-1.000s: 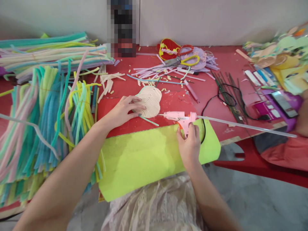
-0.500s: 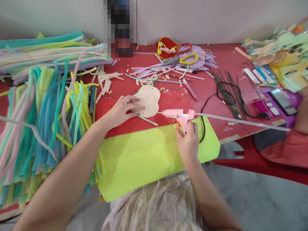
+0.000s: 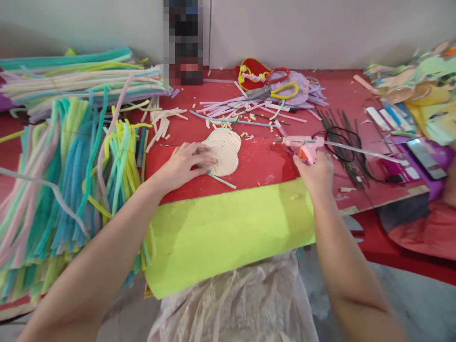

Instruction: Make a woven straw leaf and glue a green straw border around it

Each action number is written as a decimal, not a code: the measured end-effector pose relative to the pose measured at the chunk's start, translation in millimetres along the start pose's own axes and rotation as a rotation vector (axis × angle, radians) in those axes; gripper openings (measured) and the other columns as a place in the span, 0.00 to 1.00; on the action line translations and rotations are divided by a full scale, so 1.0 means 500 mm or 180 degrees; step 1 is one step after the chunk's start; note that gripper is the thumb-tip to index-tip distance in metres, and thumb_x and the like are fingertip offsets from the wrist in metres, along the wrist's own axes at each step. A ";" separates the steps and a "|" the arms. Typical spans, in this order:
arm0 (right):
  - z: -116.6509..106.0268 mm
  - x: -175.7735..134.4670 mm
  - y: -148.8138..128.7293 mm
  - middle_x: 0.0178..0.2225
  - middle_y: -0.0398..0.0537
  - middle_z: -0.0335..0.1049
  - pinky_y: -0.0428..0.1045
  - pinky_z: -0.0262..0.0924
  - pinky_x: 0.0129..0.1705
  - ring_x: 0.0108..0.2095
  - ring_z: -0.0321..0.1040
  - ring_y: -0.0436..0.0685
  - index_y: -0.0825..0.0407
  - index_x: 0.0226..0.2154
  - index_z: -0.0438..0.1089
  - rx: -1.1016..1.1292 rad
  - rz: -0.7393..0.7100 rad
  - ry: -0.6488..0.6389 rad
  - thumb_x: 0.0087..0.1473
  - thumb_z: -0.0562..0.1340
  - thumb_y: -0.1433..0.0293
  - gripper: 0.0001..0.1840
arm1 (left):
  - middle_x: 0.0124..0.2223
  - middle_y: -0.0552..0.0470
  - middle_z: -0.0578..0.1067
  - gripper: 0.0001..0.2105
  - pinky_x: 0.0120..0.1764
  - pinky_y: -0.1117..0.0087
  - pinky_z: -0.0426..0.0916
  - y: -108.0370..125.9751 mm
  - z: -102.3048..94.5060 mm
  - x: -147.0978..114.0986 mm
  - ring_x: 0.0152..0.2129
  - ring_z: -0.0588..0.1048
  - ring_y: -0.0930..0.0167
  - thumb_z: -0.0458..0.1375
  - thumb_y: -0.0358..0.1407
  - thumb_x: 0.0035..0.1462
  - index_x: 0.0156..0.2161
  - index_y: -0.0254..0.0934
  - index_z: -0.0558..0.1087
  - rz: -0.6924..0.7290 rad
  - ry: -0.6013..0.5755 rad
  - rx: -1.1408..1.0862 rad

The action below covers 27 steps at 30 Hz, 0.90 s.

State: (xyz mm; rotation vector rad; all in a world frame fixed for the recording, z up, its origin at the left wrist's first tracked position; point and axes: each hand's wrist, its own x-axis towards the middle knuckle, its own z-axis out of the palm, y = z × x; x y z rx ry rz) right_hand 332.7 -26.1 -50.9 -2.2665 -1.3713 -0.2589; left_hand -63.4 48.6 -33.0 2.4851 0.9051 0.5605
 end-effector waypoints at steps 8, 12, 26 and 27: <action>-0.023 0.002 -0.049 0.46 0.63 0.65 0.64 0.59 0.49 0.48 0.62 0.69 0.56 0.42 0.69 -0.0287 -0.0354 0.0119 0.50 0.66 0.55 0.24 | 0.49 0.51 0.73 0.07 0.56 0.55 0.56 0.037 -0.003 0.006 0.48 0.69 0.65 0.58 0.38 0.60 0.41 0.45 0.78 0.0019 -0.0064 -0.0218; -0.069 -0.053 -0.126 0.49 0.62 0.63 0.66 0.56 0.53 0.52 0.60 0.69 0.54 0.45 0.69 0.0276 -0.0895 0.0438 0.55 0.63 0.59 0.19 | 0.48 0.50 0.73 0.06 0.55 0.57 0.58 0.040 0.005 0.011 0.48 0.70 0.66 0.60 0.37 0.59 0.41 0.43 0.78 0.0069 -0.0264 -0.0436; -0.025 -0.130 -0.249 0.33 0.47 0.70 0.51 0.63 0.39 0.36 0.67 0.55 0.52 0.34 0.69 0.1869 -0.2649 -0.1878 0.59 0.62 0.68 0.04 | 0.44 0.48 0.74 0.07 0.47 0.68 0.66 0.032 0.018 0.024 0.42 0.73 0.70 0.57 0.33 0.61 0.41 0.39 0.78 0.0277 -0.0172 -0.0722; -0.023 -0.127 -0.248 0.33 0.47 0.71 0.51 0.63 0.40 0.36 0.67 0.55 0.51 0.34 0.69 0.1940 -0.2623 -0.1876 0.59 0.62 0.68 0.03 | 0.43 0.48 0.75 0.08 0.46 0.69 0.66 0.031 0.018 0.026 0.41 0.73 0.70 0.56 0.32 0.62 0.41 0.38 0.78 0.0291 -0.0130 -0.0725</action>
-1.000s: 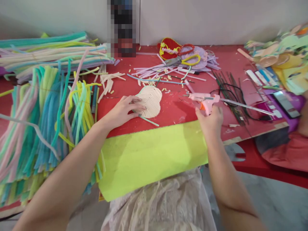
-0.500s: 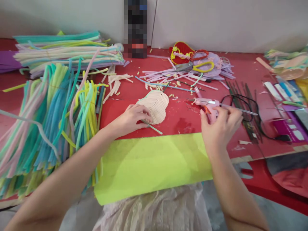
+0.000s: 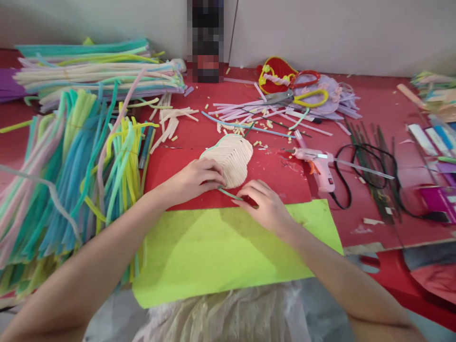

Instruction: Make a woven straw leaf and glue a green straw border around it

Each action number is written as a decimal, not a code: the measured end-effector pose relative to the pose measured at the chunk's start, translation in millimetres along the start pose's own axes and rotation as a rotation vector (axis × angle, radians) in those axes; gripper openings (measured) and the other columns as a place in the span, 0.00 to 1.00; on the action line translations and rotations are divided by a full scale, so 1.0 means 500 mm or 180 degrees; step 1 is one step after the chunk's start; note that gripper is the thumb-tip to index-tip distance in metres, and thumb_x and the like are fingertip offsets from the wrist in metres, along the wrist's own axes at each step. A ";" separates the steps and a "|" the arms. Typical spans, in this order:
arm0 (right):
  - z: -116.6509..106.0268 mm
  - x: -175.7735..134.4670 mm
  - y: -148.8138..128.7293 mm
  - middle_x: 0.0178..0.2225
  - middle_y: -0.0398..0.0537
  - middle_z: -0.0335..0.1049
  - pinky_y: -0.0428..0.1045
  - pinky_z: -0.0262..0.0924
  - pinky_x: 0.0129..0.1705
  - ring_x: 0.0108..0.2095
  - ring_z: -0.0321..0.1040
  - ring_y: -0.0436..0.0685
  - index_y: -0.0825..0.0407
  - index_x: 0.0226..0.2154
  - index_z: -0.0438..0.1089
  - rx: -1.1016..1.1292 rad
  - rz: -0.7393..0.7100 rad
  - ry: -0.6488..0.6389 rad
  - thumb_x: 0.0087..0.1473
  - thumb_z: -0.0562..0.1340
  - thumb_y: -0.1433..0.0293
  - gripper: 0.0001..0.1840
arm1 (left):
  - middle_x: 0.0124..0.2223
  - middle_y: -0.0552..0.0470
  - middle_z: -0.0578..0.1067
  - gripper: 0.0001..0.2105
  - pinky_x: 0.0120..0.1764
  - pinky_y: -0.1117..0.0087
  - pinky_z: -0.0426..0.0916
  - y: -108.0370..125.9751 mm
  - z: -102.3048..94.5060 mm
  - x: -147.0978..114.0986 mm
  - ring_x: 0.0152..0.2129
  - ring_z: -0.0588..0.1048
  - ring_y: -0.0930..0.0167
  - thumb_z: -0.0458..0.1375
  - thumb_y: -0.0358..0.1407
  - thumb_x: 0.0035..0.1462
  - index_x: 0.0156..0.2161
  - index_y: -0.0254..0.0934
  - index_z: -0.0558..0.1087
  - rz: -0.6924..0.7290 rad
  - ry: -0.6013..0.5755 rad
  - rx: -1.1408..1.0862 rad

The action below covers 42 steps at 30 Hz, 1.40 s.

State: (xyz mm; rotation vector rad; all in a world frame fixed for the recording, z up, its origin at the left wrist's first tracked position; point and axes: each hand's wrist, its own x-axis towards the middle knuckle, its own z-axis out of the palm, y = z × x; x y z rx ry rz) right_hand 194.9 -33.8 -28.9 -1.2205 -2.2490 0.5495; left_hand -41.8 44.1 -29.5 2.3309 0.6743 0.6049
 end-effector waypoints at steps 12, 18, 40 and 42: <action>-0.004 -0.008 0.015 0.33 0.46 0.71 0.50 0.67 0.40 0.35 0.70 0.52 0.50 0.35 0.73 0.0671 0.0214 0.0526 0.58 0.63 0.71 0.02 | 0.41 0.52 0.77 0.07 0.46 0.71 0.66 0.003 -0.005 0.023 0.39 0.75 0.72 0.57 0.30 0.59 0.38 0.39 0.78 -0.0372 -0.0152 -0.0099; 0.001 -0.012 0.025 0.34 0.47 0.71 0.51 0.67 0.41 0.37 0.70 0.53 0.48 0.34 0.75 0.0468 0.0150 0.0593 0.58 0.62 0.71 0.05 | 0.36 0.55 0.78 0.08 0.41 0.73 0.65 0.027 -0.024 0.064 0.35 0.75 0.73 0.56 0.27 0.56 0.36 0.38 0.77 -0.0808 -0.0590 -0.0096; 0.001 0.004 0.033 0.32 0.45 0.72 0.51 0.66 0.40 0.34 0.70 0.53 0.48 0.32 0.75 0.0352 0.0301 0.0731 0.56 0.64 0.72 0.03 | 0.37 0.53 0.77 0.06 0.43 0.71 0.64 -0.015 -0.012 0.057 0.35 0.73 0.72 0.58 0.33 0.58 0.38 0.40 0.79 -0.0192 -0.0499 -0.0208; 0.001 0.006 0.032 0.32 0.45 0.72 0.50 0.66 0.39 0.34 0.70 0.52 0.48 0.32 0.75 0.0363 0.0290 0.0733 0.56 0.64 0.72 0.03 | 0.37 0.53 0.77 0.07 0.44 0.71 0.64 -0.016 -0.012 0.056 0.36 0.73 0.72 0.58 0.33 0.59 0.38 0.41 0.78 -0.0161 -0.0510 -0.0167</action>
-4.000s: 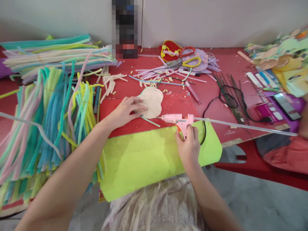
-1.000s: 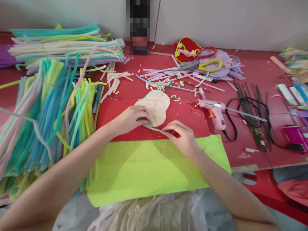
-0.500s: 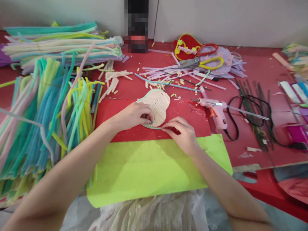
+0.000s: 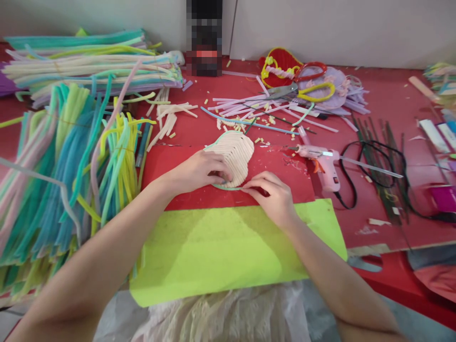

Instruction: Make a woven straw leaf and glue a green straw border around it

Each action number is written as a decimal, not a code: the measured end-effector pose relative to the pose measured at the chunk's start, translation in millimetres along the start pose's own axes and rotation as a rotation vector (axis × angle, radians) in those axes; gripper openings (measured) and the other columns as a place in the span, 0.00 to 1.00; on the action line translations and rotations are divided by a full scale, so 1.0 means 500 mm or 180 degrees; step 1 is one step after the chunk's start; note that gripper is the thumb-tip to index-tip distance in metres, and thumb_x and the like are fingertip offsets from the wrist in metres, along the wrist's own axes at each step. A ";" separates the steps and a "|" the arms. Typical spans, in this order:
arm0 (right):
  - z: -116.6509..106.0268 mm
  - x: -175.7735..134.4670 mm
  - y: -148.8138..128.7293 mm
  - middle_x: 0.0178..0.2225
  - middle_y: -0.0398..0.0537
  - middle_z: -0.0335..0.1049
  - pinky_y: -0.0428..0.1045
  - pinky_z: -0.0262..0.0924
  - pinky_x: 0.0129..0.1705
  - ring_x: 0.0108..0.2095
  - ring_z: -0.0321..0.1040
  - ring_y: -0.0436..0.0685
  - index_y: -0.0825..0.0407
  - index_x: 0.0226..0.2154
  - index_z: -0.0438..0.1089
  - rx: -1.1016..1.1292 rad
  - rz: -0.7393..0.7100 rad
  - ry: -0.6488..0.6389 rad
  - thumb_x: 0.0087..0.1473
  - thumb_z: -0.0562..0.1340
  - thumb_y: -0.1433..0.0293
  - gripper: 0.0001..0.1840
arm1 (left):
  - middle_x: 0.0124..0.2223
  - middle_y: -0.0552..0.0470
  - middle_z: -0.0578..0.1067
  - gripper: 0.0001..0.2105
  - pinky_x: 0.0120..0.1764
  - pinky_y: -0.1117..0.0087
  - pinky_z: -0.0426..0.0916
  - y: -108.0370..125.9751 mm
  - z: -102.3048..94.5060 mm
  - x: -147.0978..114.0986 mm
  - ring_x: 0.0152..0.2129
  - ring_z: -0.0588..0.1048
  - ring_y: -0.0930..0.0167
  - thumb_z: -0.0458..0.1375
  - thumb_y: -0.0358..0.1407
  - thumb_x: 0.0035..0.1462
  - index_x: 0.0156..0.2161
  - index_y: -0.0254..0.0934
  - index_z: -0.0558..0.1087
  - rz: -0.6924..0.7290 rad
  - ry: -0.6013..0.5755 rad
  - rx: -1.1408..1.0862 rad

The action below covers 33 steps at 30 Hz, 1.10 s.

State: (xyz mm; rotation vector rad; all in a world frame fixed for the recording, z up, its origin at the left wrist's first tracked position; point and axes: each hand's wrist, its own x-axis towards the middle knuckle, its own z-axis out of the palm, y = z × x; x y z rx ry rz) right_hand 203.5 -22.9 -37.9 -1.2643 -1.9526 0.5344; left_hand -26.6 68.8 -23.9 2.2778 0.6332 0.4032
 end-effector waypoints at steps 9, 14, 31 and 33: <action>0.003 0.001 0.001 0.31 0.45 0.71 0.50 0.66 0.40 0.34 0.70 0.52 0.48 0.32 0.75 -0.0004 0.0053 0.0019 0.56 0.64 0.71 0.03 | 0.37 0.52 0.76 0.07 0.44 0.71 0.64 -0.001 -0.009 -0.004 0.36 0.73 0.72 0.57 0.36 0.60 0.40 0.42 0.78 0.0009 -0.0141 -0.0108; 0.003 0.001 0.000 0.31 0.45 0.72 0.50 0.65 0.39 0.34 0.70 0.53 0.48 0.31 0.75 -0.0044 0.0033 0.0012 0.56 0.64 0.71 0.04 | 0.38 0.53 0.76 0.08 0.43 0.72 0.64 -0.004 -0.011 -0.004 0.36 0.73 0.72 0.57 0.36 0.60 0.40 0.42 0.78 0.0029 -0.0181 -0.0207; 0.003 0.002 0.003 0.31 0.45 0.72 0.50 0.66 0.39 0.34 0.70 0.53 0.47 0.32 0.75 0.0023 0.0063 0.0004 0.57 0.64 0.70 0.04 | 0.37 0.54 0.77 0.05 0.43 0.71 0.63 0.008 -0.004 -0.001 0.37 0.73 0.72 0.58 0.35 0.60 0.36 0.40 0.78 0.0069 -0.0050 -0.0029; 0.003 0.003 0.002 0.32 0.45 0.72 0.50 0.66 0.39 0.34 0.70 0.53 0.47 0.32 0.75 0.0018 0.0085 -0.0012 0.57 0.64 0.70 0.04 | 0.35 0.53 0.77 0.05 0.41 0.71 0.64 0.009 0.002 0.002 0.35 0.73 0.72 0.59 0.35 0.59 0.34 0.40 0.77 0.0009 0.0018 0.0085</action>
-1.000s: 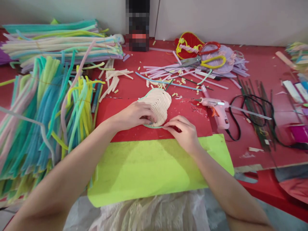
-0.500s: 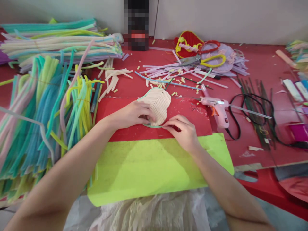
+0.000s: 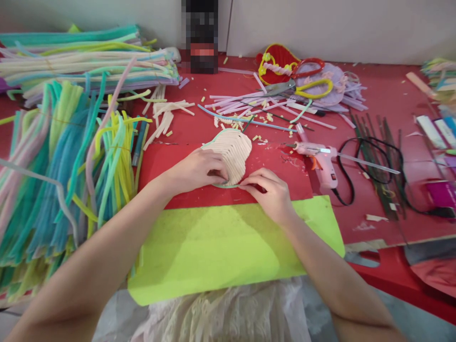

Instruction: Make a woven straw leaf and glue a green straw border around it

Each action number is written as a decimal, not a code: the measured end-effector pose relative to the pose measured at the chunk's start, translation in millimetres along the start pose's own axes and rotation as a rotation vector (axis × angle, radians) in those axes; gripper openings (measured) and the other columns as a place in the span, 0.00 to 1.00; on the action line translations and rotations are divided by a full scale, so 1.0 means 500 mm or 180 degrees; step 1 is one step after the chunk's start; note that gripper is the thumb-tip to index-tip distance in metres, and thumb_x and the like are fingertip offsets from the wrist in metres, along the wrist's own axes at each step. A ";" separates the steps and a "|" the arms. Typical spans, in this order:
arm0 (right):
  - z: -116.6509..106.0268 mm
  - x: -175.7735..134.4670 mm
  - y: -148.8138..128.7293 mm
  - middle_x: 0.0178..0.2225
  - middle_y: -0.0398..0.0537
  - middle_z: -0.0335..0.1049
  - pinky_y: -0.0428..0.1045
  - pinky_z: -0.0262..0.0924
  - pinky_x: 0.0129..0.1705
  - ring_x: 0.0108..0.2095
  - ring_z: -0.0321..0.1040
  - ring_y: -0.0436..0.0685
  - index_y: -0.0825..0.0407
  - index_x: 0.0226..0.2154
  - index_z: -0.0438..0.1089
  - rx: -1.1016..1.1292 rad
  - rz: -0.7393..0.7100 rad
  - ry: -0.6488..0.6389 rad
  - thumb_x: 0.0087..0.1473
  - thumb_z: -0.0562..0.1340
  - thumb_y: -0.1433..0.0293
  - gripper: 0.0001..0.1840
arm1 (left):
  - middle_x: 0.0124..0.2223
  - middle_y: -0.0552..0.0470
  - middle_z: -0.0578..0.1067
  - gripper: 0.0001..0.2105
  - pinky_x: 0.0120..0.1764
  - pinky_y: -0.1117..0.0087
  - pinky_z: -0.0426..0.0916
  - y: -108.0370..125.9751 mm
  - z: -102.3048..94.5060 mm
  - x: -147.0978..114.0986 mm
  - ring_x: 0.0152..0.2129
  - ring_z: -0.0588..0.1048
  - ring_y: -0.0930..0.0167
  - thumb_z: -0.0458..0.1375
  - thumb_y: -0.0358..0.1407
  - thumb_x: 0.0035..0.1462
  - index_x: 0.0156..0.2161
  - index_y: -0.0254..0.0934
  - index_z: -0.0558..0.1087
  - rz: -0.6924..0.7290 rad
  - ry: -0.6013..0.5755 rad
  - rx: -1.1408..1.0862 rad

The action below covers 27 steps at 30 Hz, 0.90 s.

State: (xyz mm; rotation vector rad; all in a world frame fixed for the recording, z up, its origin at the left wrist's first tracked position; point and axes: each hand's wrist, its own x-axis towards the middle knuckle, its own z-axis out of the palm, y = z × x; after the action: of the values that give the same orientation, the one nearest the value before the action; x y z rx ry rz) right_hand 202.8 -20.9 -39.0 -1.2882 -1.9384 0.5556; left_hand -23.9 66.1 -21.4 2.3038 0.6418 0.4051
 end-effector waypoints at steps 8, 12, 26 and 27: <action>0.000 -0.002 0.003 0.32 0.45 0.71 0.49 0.65 0.40 0.34 0.70 0.52 0.49 0.32 0.75 0.0015 -0.0064 -0.0002 0.56 0.64 0.72 0.04 | 0.33 0.54 0.76 0.04 0.36 0.72 0.62 0.007 0.011 0.005 0.31 0.72 0.73 0.60 0.34 0.56 0.32 0.39 0.77 -0.0172 0.0079 0.0185; 0.000 0.000 0.004 0.32 0.45 0.71 0.48 0.65 0.40 0.35 0.70 0.51 0.50 0.32 0.75 0.0019 -0.0118 0.0021 0.56 0.65 0.73 0.03 | 0.32 0.55 0.75 0.03 0.36 0.72 0.61 0.013 0.010 0.007 0.31 0.72 0.73 0.60 0.32 0.55 0.32 0.39 0.77 -0.0198 0.0059 0.0263; 0.000 0.000 0.013 0.33 0.46 0.73 0.49 0.66 0.42 0.36 0.71 0.52 0.50 0.33 0.75 -0.0030 -0.0227 -0.0037 0.58 0.63 0.72 0.04 | 0.33 0.54 0.75 0.03 0.37 0.71 0.62 0.023 0.031 0.011 0.32 0.71 0.72 0.60 0.33 0.57 0.33 0.36 0.75 -0.0265 0.0211 0.0208; 0.000 0.000 0.014 0.33 0.46 0.73 0.49 0.66 0.42 0.36 0.71 0.52 0.50 0.33 0.75 -0.0027 -0.0231 -0.0042 0.58 0.63 0.72 0.04 | 0.33 0.54 0.75 0.02 0.37 0.72 0.63 0.022 0.033 0.011 0.32 0.71 0.73 0.60 0.32 0.57 0.35 0.37 0.76 -0.0226 0.0235 0.0077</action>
State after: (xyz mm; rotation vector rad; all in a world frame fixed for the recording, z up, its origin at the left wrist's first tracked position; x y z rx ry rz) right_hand 206.8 -18.3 -43.9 -1.2170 -1.9919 0.5210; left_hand -8.3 53.3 -24.6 2.2902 0.7665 0.4530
